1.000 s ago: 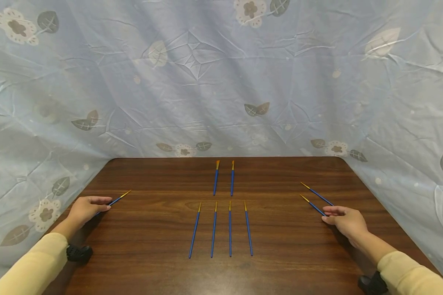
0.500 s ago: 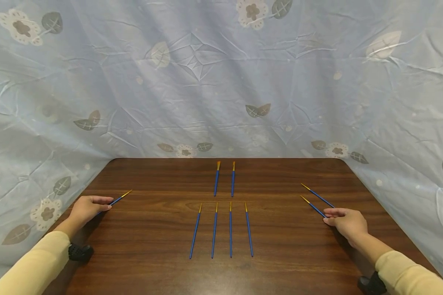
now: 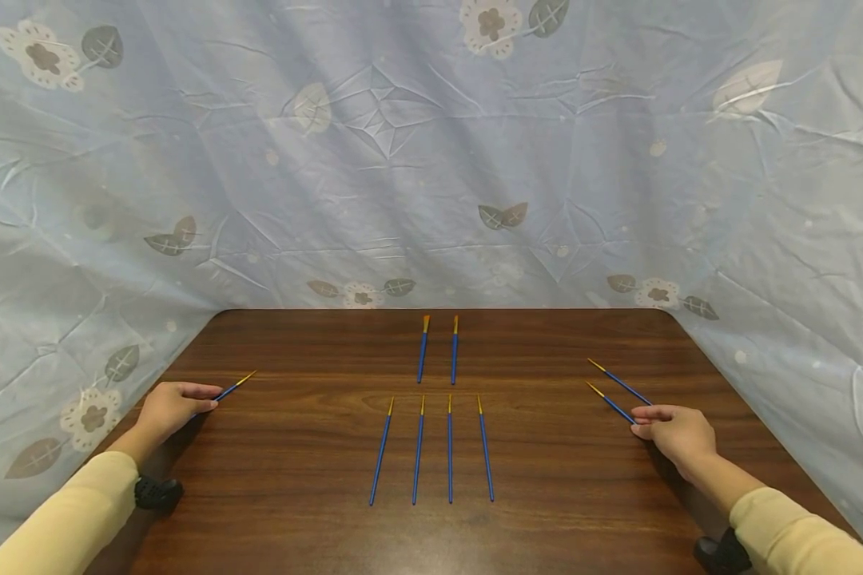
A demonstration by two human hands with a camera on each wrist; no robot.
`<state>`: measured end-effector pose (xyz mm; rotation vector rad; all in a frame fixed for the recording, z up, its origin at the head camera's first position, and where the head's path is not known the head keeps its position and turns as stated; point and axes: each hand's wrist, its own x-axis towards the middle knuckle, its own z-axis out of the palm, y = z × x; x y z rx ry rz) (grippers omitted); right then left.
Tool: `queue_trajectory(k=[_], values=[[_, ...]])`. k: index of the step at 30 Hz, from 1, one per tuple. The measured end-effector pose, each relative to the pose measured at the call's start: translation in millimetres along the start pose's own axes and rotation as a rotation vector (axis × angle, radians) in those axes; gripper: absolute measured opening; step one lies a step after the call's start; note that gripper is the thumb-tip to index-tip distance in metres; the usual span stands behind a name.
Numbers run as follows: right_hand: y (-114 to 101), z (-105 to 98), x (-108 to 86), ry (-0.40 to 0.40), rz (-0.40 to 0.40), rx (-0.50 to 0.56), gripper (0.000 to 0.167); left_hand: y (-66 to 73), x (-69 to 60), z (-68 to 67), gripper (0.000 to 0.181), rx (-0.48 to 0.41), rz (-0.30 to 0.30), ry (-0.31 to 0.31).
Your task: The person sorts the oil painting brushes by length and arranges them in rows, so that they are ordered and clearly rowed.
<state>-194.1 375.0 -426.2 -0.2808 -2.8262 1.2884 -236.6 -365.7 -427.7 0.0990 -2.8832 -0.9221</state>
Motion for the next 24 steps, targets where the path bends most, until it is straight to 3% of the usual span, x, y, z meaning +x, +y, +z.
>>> queue_trajectory(k=[15, 24], values=[[-6, -7, 2.2, -0.084, 0.026, 0.042, 0.04, -2.8, 0.2, 0.8, 0.026, 0.027, 0.039, 0.02], [-6, -10, 1.7, -0.098, 0.063, 0.068, 0.041, 5.2, -0.6, -0.4, 0.029, -0.034, 0.061, 0.052]])
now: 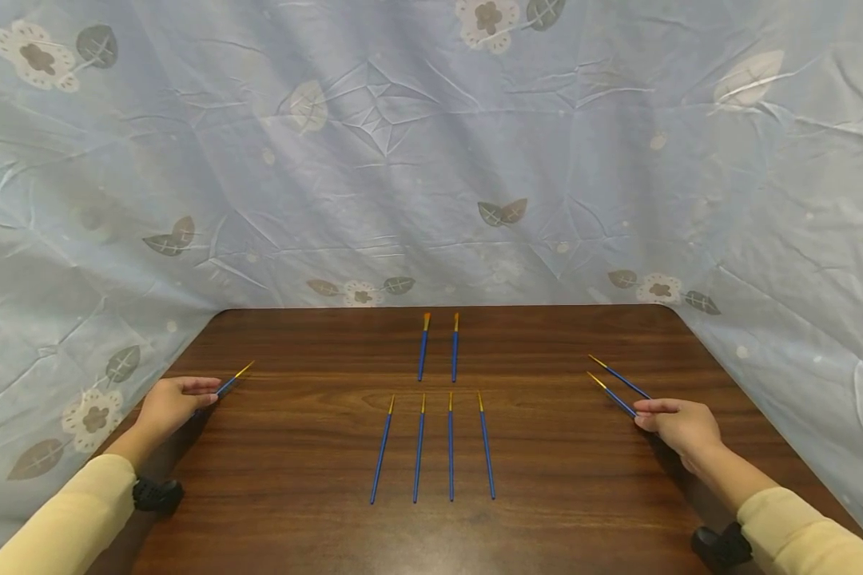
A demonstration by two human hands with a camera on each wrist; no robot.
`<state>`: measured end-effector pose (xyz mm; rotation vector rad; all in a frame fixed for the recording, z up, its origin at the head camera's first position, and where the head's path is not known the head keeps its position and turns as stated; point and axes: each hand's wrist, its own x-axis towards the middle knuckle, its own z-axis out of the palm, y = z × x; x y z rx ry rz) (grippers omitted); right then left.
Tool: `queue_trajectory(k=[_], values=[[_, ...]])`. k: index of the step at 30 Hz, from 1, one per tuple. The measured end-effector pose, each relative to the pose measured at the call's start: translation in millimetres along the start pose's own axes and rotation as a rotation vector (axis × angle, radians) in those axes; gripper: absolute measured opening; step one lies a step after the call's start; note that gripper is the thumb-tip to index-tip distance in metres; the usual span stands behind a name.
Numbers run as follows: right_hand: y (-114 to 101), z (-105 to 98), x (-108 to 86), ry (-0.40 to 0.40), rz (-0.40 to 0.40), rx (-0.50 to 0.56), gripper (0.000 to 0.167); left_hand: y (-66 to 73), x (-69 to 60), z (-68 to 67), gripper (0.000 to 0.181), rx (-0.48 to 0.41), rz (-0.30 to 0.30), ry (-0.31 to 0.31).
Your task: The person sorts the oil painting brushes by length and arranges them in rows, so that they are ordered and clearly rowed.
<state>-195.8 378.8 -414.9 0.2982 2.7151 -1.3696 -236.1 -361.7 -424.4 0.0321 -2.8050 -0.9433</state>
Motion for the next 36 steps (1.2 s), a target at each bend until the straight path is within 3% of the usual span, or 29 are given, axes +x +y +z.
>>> queue_trajectory(k=[8, 20, 36], values=[[-8, -3, -1.8, -0.061, -0.029, 0.023, 0.044, 9.8, -0.1, -2.1, 0.031, -0.063, 0.002, -0.005], [-22, 9, -6.8, -0.115, -0.085, -0.007, 0.046, 36.5, 0.8, 11.2, 0.03, -0.155, 0.028, -0.056], [-37, 32, -12.2, -0.18, -0.076, 0.05, 0.044, 70.4, -7.3, 31.9, 0.032, -0.385, -0.015, -0.23]])
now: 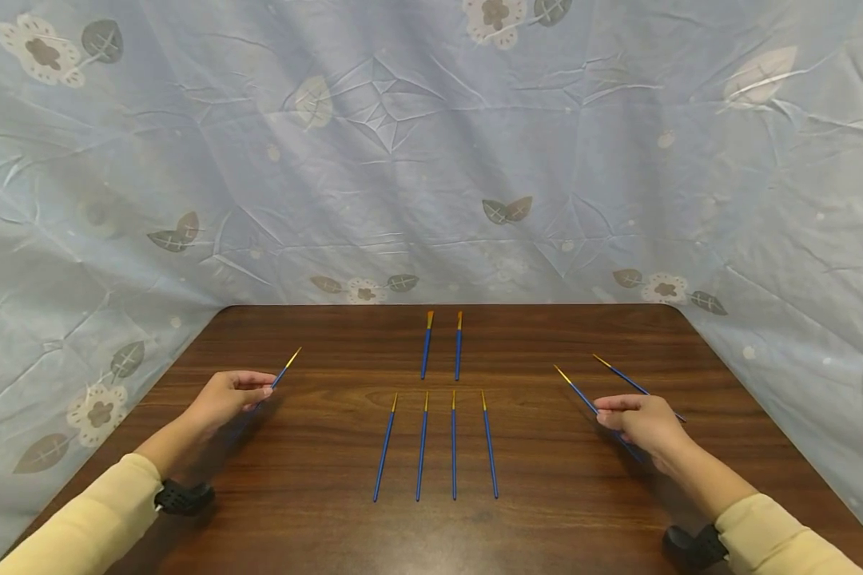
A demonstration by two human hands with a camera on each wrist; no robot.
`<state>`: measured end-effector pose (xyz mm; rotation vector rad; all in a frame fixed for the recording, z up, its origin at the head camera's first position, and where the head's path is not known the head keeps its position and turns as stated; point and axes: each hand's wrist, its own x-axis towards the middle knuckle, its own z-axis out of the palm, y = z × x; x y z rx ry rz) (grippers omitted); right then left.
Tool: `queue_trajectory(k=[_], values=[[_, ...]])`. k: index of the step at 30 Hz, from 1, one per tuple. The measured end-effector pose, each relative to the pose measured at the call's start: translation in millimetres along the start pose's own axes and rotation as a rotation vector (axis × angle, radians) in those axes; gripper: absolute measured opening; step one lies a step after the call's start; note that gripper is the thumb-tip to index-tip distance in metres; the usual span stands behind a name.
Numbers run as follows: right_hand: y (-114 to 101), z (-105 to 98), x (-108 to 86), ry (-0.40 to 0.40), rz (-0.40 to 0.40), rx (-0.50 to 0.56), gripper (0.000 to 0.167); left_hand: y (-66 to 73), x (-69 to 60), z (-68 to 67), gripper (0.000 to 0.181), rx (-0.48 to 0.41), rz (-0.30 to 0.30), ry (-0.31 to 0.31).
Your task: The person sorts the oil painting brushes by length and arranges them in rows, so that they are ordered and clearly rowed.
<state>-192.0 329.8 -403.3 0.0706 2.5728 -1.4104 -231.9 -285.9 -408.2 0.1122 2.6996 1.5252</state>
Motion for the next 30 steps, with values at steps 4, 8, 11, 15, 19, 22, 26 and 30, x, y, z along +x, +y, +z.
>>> queue_trajectory(k=[4, 8, 11, 15, 19, 22, 26, 30], values=[[-4, 6, -1.8, -0.029, -0.021, 0.015, 0.044, 5.9, 0.1, 7.6, 0.034, -0.064, -0.024, -0.02], [-10, 14, -2.5, -0.049, -0.03, 0.041, 0.045, 11.4, -1.2, 15.6, 0.034, -0.105, -0.041, -0.022], [-15, 21, -3.4, -0.058, -0.028, 0.065, 0.044, 15.4, -3.4, 22.4, 0.033, -0.137, -0.044, -0.026], [-19, 28, -4.8, -0.078, -0.024, 0.085, 0.044, 20.2, -6.4, 31.3, 0.033, -0.18, -0.038, -0.039], [-23, 35, -5.0, -0.098, -0.03, 0.09, 0.043, 24.9, -9.3, 38.1, 0.034, -0.196, -0.028, -0.051], [-25, 40, -5.1, -0.109, -0.038, 0.095, 0.042, 27.8, -11.2, 43.2, 0.034, -0.211, -0.025, -0.059], [-27, 46, -6.2, -0.127, -0.05, 0.106, 0.042, 30.7, -14.5, 50.4, 0.033, -0.215, -0.026, -0.078], [-31, 53, -8.4, -0.135, -0.055, 0.114, 0.041, 33.9, -18.2, 56.7, 0.032, -0.21, -0.028, -0.104]])
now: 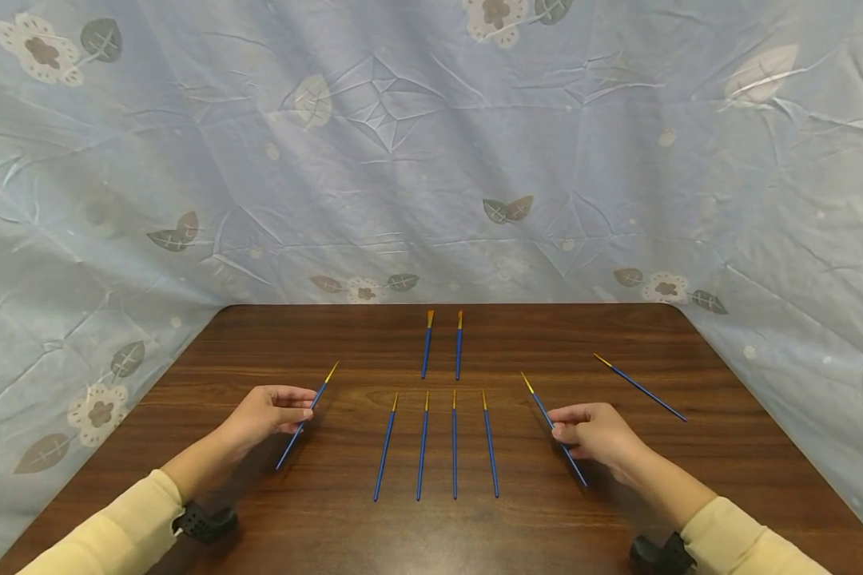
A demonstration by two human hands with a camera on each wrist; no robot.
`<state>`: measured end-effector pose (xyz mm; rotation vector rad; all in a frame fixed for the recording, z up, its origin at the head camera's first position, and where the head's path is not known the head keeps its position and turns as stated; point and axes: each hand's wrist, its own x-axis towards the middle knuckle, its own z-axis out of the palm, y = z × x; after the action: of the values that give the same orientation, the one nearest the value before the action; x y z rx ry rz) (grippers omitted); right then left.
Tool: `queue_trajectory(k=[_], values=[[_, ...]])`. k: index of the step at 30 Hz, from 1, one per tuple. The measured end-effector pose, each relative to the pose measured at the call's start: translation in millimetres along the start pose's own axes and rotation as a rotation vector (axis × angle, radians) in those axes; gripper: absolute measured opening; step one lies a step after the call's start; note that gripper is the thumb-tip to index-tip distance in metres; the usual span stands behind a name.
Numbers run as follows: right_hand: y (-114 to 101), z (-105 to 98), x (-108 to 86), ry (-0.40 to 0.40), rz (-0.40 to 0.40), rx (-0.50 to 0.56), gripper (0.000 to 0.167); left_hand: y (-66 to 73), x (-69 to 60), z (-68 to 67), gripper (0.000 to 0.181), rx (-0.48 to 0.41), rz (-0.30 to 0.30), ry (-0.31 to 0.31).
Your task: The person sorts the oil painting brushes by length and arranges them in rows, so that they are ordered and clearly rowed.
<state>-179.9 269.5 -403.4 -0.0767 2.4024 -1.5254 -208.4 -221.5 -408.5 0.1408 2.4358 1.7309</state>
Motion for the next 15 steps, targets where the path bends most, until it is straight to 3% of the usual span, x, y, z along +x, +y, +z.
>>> queue_trajectory(k=[15], values=[[-4, 20, 2.2, 0.016, 0.026, 0.063, 0.039, 4.0, -7.4, 28.7, 0.032, -0.116, -0.044, -0.025]])
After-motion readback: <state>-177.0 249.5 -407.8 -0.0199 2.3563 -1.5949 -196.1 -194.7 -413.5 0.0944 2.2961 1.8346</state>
